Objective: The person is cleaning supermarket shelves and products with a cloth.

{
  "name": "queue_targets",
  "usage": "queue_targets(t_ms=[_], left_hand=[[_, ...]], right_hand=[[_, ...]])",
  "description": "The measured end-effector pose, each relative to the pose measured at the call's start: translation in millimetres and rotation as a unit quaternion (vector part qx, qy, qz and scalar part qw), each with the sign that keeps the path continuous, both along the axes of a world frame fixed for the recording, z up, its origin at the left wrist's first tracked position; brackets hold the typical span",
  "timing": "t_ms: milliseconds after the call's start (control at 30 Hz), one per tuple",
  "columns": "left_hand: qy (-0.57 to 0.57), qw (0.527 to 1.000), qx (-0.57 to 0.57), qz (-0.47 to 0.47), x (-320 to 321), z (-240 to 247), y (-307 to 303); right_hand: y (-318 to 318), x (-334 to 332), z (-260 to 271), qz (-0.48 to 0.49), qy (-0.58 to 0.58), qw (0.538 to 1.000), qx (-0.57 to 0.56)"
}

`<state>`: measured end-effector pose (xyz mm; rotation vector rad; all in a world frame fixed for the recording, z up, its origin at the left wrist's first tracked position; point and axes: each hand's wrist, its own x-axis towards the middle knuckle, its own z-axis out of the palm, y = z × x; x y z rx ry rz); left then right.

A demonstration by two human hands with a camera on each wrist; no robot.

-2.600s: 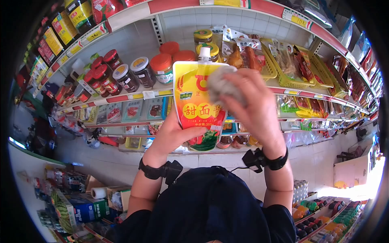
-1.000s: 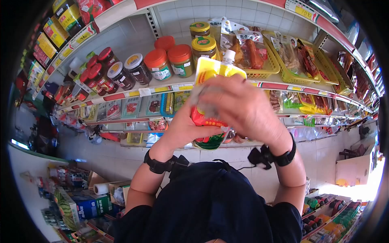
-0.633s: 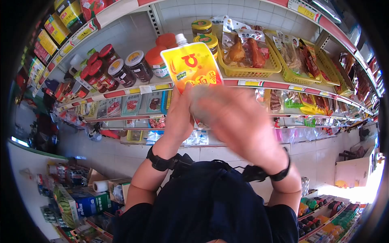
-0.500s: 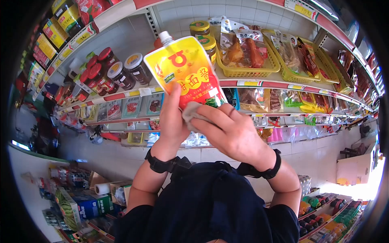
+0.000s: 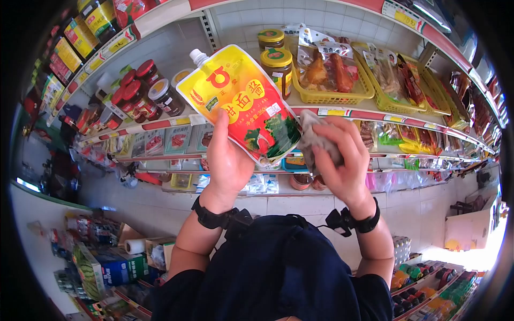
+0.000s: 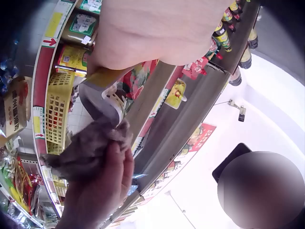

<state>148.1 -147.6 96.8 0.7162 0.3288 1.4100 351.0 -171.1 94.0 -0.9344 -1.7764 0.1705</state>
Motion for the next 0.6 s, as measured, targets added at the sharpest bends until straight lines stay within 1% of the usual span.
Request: queue_targets(t_ms=[33, 100, 133, 167, 233, 300, 367, 433, 467, 500, 533, 567, 600], left_hand=[[-0.019, 1.0, 0.0, 0.008, 0.7, 0.7, -1.4], [-0.009, 1.0, 0.006, 0.024, 3.2, 2.5, -2.5], [0.003, 0.999, 0.011, 0.035, 4.4, 2.6, -4.3], [0.003, 0.999, 0.009, 0.036, 5.5, 2.6, -6.6], [0.036, 0.999, 0.018, 0.025, 7.1, 3.5, -10.3], [0.037, 0.999, 0.012, 0.033, 5.0, 2.0, -7.5], [-0.009, 0.997, 0.01, 0.075, 1.6, 2.5, -1.1], [-0.031, 0.997, 0.006, 0.077, -9.7, 7.3, 2.6], [-0.059, 0.997, 0.011, 0.048, -14.8, 9.7, 4.2], [-0.087, 0.996, 0.016, 0.02, -17.6, 11.4, 5.4], [-0.082, 0.996, 0.002, 0.026, -17.8, 9.0, 8.7], [-0.081, 0.996, 0.003, 0.028, -19.8, 1.3, 11.7], [-0.134, 0.989, 0.013, -0.067, -22.3, -9.2, 16.1]], right_hand=[[-3.2, -1.5, 2.1, 0.003, -0.001, 1.0, 0.0], [-13.2, -8.9, 7.8, 0.028, -0.057, 0.992, 0.112], [-17.4, -17.5, 7.3, 0.021, -0.103, 0.986, 0.132], [-22.7, -27.4, 10.8, 0.004, -0.182, 0.973, 0.141], [-26.6, -42.2, 4.2, -0.041, -0.312, 0.935, 0.163], [-27.2, -40.3, 1.6, -0.039, -0.321, 0.93, 0.177], [-23.3, -32.2, -6.9, -0.053, -0.342, 0.919, 0.186], [-17.3, -10.8, -6.4, -0.039, -0.288, 0.952, 0.097], [-14.3, -3.6, -4.2, -0.038, -0.288, 0.951, 0.102], [-11.7, 2.6, -1.1, -0.024, -0.19, 0.977, 0.093], [-10.4, 4.6, 2.4, -0.009, -0.09, 0.993, 0.08], [-10.0, 3.6, 8.0, -0.007, -0.089, 0.993, 0.081], [-9.8, 1.4, 16.9, 0.026, -0.043, 0.996, 0.067]])
